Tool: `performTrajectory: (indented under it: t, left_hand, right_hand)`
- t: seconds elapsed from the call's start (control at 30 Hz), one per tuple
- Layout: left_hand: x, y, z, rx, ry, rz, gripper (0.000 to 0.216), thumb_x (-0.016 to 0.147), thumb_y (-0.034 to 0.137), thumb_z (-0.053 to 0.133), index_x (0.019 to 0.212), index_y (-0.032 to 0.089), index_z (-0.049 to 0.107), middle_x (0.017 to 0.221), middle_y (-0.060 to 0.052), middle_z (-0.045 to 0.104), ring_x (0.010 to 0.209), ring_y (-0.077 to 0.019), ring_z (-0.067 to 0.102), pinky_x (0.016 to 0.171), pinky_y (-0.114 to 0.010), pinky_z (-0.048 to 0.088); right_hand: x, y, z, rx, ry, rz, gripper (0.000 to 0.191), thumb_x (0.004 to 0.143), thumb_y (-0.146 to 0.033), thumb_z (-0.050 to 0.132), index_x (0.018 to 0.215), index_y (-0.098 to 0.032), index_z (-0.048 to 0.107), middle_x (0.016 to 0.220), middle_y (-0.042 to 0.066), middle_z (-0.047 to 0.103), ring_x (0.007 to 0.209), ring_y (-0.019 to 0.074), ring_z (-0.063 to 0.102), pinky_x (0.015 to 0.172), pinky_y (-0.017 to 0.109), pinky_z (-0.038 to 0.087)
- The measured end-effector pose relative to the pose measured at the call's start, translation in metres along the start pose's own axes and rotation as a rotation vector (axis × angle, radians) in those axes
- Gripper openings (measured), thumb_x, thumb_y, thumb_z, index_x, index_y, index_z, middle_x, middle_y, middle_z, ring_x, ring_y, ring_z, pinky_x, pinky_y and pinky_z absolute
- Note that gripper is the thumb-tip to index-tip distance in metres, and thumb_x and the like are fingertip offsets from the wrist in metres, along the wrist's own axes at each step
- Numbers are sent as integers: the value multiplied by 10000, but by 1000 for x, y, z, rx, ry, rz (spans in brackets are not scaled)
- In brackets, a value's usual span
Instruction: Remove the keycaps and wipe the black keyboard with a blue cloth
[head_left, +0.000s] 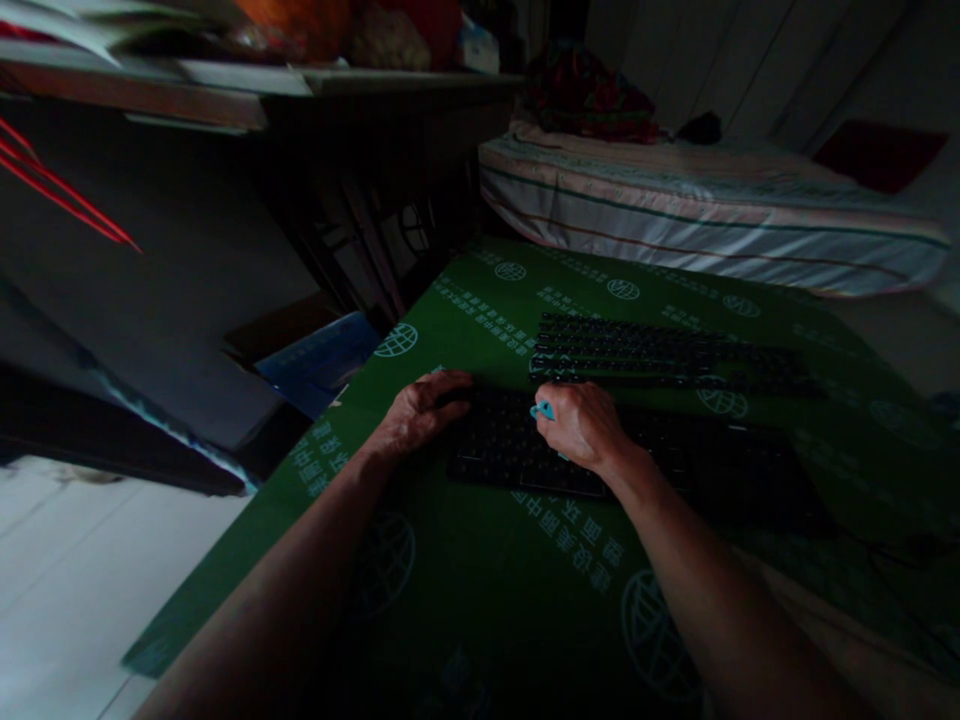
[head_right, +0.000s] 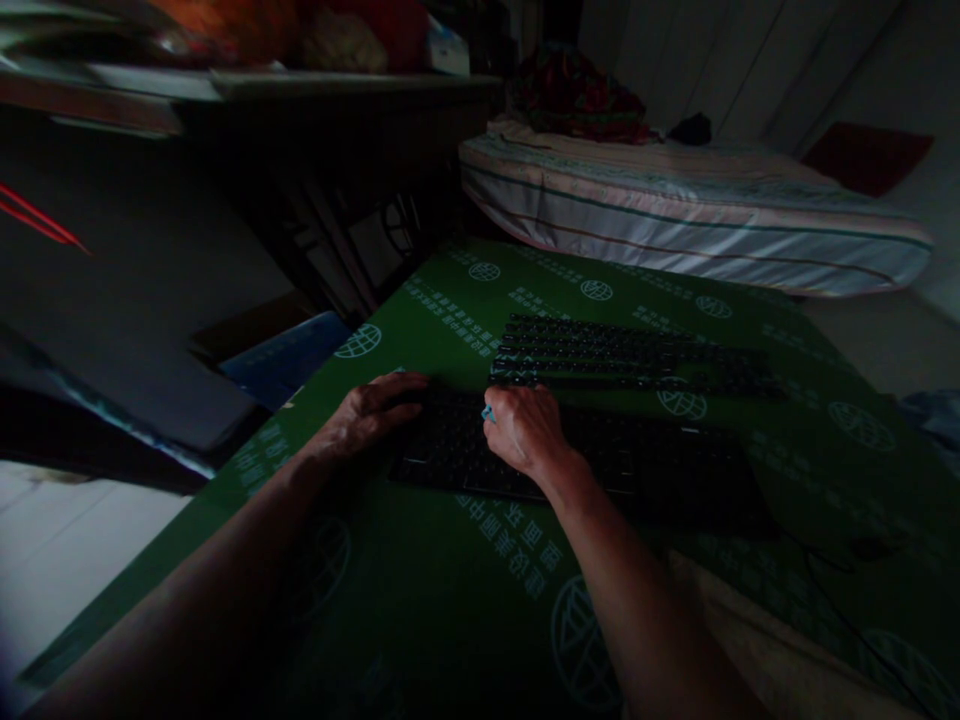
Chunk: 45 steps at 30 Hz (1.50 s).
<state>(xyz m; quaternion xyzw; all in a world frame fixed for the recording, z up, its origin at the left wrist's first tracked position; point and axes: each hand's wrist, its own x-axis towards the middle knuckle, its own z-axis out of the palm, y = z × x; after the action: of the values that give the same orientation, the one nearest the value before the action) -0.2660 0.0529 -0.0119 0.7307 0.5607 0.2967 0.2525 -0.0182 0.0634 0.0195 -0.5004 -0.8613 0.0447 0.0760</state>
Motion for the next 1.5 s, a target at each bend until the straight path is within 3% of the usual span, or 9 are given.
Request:
performTrajectory:
  t: [0.73,1.5]
  left_hand:
    - [-1,2,0,-38,-6,-14,503,784,502,603,1164,176,647,1271,-101,618,1183,-290,559,1076,-428,400]
    - [0,0,0,-34,-3,4,505,785,501,597,1162,170,650,1277,-111,610,1192,-292,550,1074,-436,400]
  right_hand:
    - [-1,7,-2,-61,17,15,188,834,-217,496,801,-209,680,793,54,730,727,183,658,611,289,307]
    - [-3,9,-6,-99,7,1,167,797,-199,509,773,-201,674,787,65,729,716,186,647,637,297,357]
